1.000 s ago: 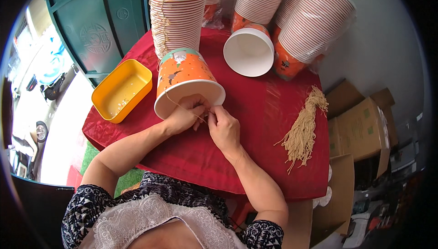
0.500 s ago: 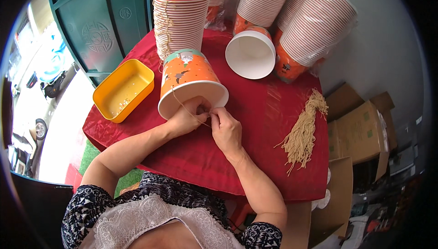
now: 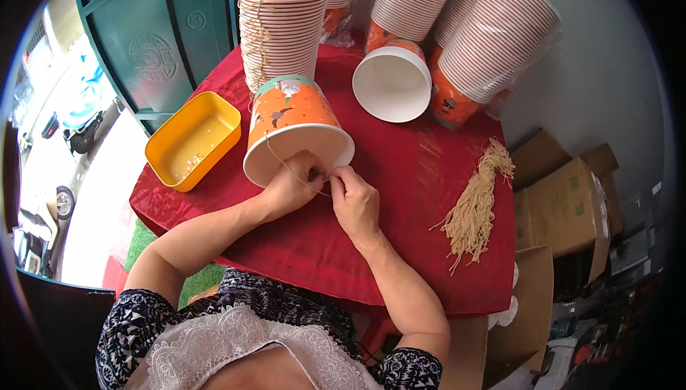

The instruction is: Attaching elastic strings to pre-punched holes in paper bowls for packaging.

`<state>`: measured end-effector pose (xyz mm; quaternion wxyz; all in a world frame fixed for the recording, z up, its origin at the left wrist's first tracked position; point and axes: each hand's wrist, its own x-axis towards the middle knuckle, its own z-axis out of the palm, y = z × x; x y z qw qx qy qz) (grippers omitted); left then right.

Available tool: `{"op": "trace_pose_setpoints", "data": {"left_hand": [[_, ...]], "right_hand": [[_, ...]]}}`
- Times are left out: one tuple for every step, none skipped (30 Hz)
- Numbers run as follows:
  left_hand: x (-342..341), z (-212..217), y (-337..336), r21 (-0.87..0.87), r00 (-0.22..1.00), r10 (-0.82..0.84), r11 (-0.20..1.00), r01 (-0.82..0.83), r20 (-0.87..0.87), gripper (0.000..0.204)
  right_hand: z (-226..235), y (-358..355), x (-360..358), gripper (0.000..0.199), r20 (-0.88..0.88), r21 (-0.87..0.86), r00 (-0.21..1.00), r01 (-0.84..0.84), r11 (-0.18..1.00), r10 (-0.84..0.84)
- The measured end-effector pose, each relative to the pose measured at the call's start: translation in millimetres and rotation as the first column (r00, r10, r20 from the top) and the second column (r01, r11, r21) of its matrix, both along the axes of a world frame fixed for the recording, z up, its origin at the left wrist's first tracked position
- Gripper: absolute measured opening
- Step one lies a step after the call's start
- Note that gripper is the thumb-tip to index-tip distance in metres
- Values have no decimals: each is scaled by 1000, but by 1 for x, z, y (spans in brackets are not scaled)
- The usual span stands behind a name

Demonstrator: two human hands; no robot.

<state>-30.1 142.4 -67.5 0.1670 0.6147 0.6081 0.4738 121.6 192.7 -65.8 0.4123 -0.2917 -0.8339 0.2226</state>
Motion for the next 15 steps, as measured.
{"op": "trace_pose_setpoints", "data": {"left_hand": [[0, 1, 0, -18, 999, 0, 1000, -1, -34, 5], [0, 1, -1, -17, 999, -3, 1000, 3, -33, 5], [0, 1, -2, -24, 1000, -7, 1000, 6, -23, 5], [0, 2, -3, -31, 1000, -10, 999, 10, -12, 5], [0, 3, -4, -31, 1000, -11, 999, 11, -12, 5], [0, 5, -4, -61, 1000, -25, 998, 26, 13, 5], [-1, 7, -5, -90, 999, -38, 995, 42, 39, 5], [0, 9, -6, -91, 999, -38, 995, 41, 39, 5], [0, 11, -6, -96, 998, -42, 994, 47, 52, 4], [0, 11, -6, -102, 997, -45, 993, 52, 64, 4], [0, 11, -6, -102, 997, -45, 993, 51, 64, 4], [0, 10, -6, -83, 997, -39, 996, 45, 65, 3], [0, 9, -5, -64, 997, -34, 997, 38, 66, 2], [0, 8, -5, -65, 997, -34, 997, 38, 66, 2], [0, 8, -5, -55, 997, -25, 998, 29, 75, 2]], "right_hand": [[0, 0, -1, 6, 2, 5, 1000, 13, 1000, -13], [0, 0, -1, 6, 2, 6, 1000, 16, 1000, -16], [0, -1, -2, 7, 9, -20, 1000, 20, 1000, -20], [1, -1, -3, 7, 17, -47, 1000, 23, 999, -23], [1, -1, -3, 7, 17, -47, 1000, 25, 999, -24], [2, -2, -3, 8, 33, -55, 999, 39, 998, -37], [3, -2, -3, 9, 49, -64, 998, 53, 997, -50], [2, -2, -3, 9, 49, -64, 998, 53, 996, -50], [2, -1, -3, 8, 56, -34, 997, 48, 998, -46], [1, 0, -3, 8, 63, -4, 997, 43, 999, -43], [0, 1, -3, 8, 63, -5, 997, 43, 999, -43], [-2, 1, -4, 7, 36, 31, 999, 35, 999, -36], [-3, 2, -5, 6, 9, 67, 1000, 28, 997, -29], [-4, 2, -5, 6, 9, 66, 1000, 28, 997, -28], [-4, 3, -5, 5, 12, 93, 1000, 24, 995, -25]]}}
